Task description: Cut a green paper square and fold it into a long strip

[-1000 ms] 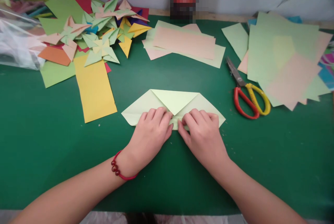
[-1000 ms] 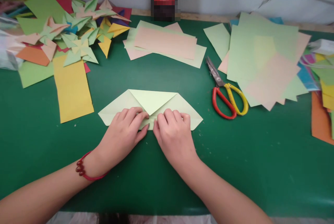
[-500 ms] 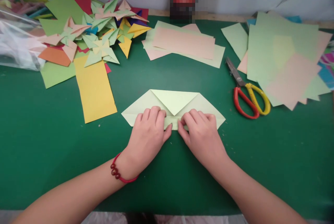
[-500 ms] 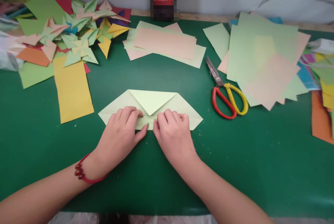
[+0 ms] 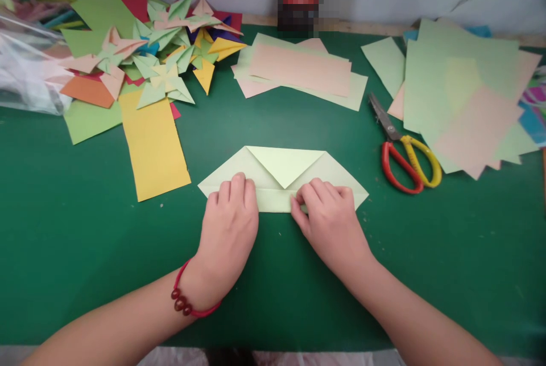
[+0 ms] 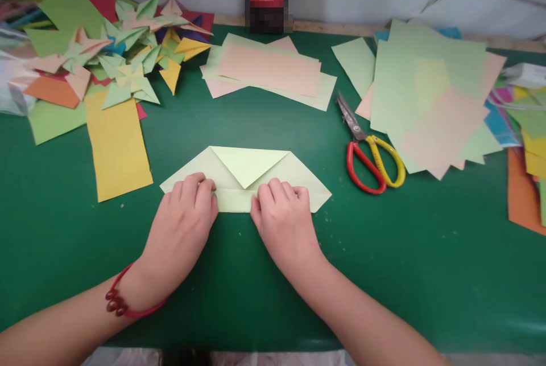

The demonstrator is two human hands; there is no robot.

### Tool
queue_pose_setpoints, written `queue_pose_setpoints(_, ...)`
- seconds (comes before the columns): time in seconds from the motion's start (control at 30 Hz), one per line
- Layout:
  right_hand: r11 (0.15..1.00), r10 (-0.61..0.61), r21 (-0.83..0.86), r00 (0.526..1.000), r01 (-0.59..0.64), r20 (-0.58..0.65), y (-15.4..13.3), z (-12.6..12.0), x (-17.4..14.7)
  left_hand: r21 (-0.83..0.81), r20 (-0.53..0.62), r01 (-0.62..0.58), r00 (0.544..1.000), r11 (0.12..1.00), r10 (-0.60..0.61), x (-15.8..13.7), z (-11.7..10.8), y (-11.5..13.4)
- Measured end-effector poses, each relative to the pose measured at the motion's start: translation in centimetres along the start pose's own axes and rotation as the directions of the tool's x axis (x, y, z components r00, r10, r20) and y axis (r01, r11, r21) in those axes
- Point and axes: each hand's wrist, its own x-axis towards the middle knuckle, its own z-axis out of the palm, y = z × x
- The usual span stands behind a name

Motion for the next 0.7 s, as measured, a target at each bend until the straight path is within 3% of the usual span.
queue_pose_setpoints(0.27, 1.000, -0.004, -0.010, 1.000, 0.004, -0.002, -0.1, 0.0, 0.0, 0.051, -0.028, -0.058, 0.998, 0.997, 0.060, -0.4, -0.6, 0.6)
queue_pose_setpoints(0.47, 1.000, 0.001, -0.016, 1.000, -0.001, 0.011, -0.1, 0.0, 0.0, -0.098, 0.086, -0.145, 0.984, 0.984, 0.154, 0.4, -0.1, 0.2)
queue_pose_setpoints(0.7, 1.000, 0.027, 0.001, 0.999, -0.027, -0.032, -0.3, 0.3, -0.1, -0.185, 0.015, -0.132, 0.990, 0.974, 0.137, 0.8, 0.5, 0.0)
